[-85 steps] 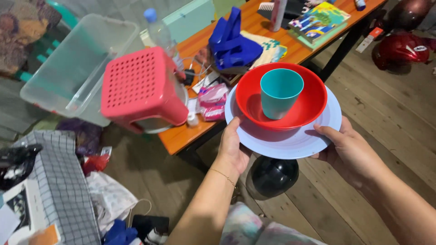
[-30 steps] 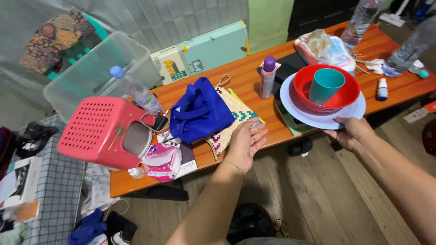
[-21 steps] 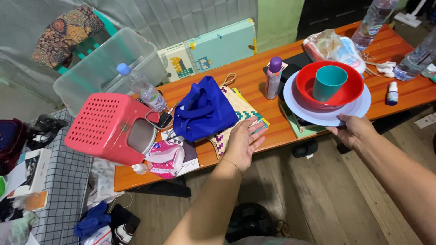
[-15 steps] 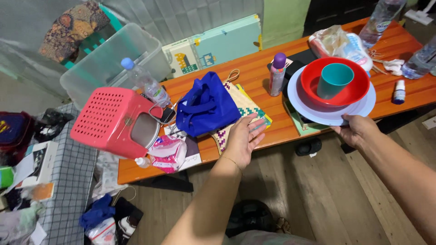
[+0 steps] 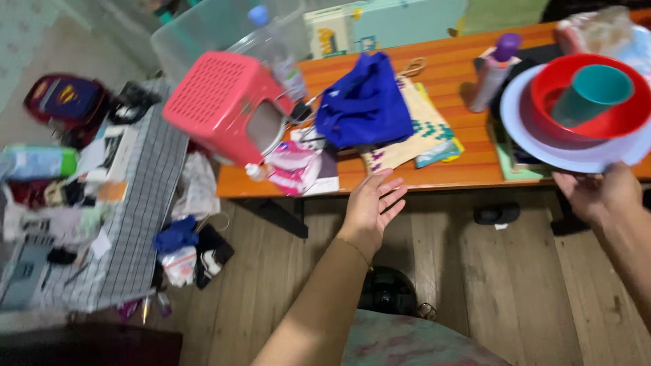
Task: Packing school supplies, notebooks, and clothing into containers and a backpack.
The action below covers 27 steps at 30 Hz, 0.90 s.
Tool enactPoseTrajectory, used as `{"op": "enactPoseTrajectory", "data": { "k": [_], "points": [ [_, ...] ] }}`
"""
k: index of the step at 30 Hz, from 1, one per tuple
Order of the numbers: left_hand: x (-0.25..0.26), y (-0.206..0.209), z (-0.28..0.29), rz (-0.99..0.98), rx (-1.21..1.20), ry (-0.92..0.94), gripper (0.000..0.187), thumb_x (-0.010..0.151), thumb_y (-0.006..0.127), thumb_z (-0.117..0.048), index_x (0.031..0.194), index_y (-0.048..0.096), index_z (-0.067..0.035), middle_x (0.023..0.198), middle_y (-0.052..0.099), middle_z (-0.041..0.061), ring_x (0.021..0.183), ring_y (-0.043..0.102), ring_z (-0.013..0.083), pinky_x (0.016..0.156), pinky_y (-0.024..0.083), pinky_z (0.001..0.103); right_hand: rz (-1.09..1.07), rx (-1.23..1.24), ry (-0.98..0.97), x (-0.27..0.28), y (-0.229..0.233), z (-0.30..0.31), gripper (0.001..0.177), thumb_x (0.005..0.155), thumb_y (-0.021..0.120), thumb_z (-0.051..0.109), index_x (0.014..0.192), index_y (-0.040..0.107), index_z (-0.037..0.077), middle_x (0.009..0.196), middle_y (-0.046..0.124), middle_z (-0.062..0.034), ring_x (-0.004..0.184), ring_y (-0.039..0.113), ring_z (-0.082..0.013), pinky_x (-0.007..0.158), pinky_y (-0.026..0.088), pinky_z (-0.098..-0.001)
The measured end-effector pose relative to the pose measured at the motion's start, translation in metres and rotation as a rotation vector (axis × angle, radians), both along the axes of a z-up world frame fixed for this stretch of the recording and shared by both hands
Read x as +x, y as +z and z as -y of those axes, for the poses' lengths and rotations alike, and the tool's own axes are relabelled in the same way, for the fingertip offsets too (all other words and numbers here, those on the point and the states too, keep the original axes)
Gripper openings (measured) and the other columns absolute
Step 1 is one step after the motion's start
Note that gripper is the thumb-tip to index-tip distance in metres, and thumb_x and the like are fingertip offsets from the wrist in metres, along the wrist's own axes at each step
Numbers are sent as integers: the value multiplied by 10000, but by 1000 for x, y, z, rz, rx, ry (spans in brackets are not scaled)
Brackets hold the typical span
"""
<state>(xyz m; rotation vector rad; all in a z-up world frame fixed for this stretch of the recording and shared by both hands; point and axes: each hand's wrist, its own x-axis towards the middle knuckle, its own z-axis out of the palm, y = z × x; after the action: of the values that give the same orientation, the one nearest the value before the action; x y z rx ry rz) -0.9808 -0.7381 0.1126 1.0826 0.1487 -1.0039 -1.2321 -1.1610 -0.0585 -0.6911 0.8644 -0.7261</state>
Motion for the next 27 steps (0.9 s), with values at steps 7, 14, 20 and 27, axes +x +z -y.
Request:
{"op": "enactPoseTrajectory", "data": {
  "k": [7, 14, 20, 27],
  "points": [
    [28, -2, -95, -4, -50, 186, 424, 1013, 492, -307, 1379, 545, -99, 1333, 658, 149, 1209, 644, 266, 1022, 504, 430, -191, 155, -191, 51, 34, -168, 538, 1061, 381, 575, 1317, 432, 105, 1374, 526, -155, 1248, 588, -307, 1054, 477, -501],
    [73, -13, -252, 20, -103, 362, 452, 1000, 498, -303, 1390, 561, -83, 1353, 648, 154, 1204, 640, 266, 1013, 510, 428, -286, 127, 284, 178, 100, -372, 380, 1115, 395, 428, 1202, 542, 88, 1297, 567, -131, 1182, 576, -255, 1026, 494, -429],
    [111, -20, -417, 7, -47, 549, 460, 987, 520, -336, 1391, 563, -121, 1356, 661, 115, 1176, 650, 225, 988, 507, 391, -302, 107, 610, 292, 121, -542, 295, 1100, 439, 344, 1210, 577, 107, 1201, 596, -79, 1119, 592, -225, 1007, 493, -406],
    [147, -15, -577, -6, 67, 750, 401, 954, 559, -334, 1310, 614, -159, 1215, 721, 57, 1003, 654, 171, 853, 460, 363, -253, 104, 911, 390, 137, -722, 227, 1084, 472, 294, 1175, 588, 122, 1080, 618, -48, 1024, 608, -200, 944, 514, -379]
  ]
}}
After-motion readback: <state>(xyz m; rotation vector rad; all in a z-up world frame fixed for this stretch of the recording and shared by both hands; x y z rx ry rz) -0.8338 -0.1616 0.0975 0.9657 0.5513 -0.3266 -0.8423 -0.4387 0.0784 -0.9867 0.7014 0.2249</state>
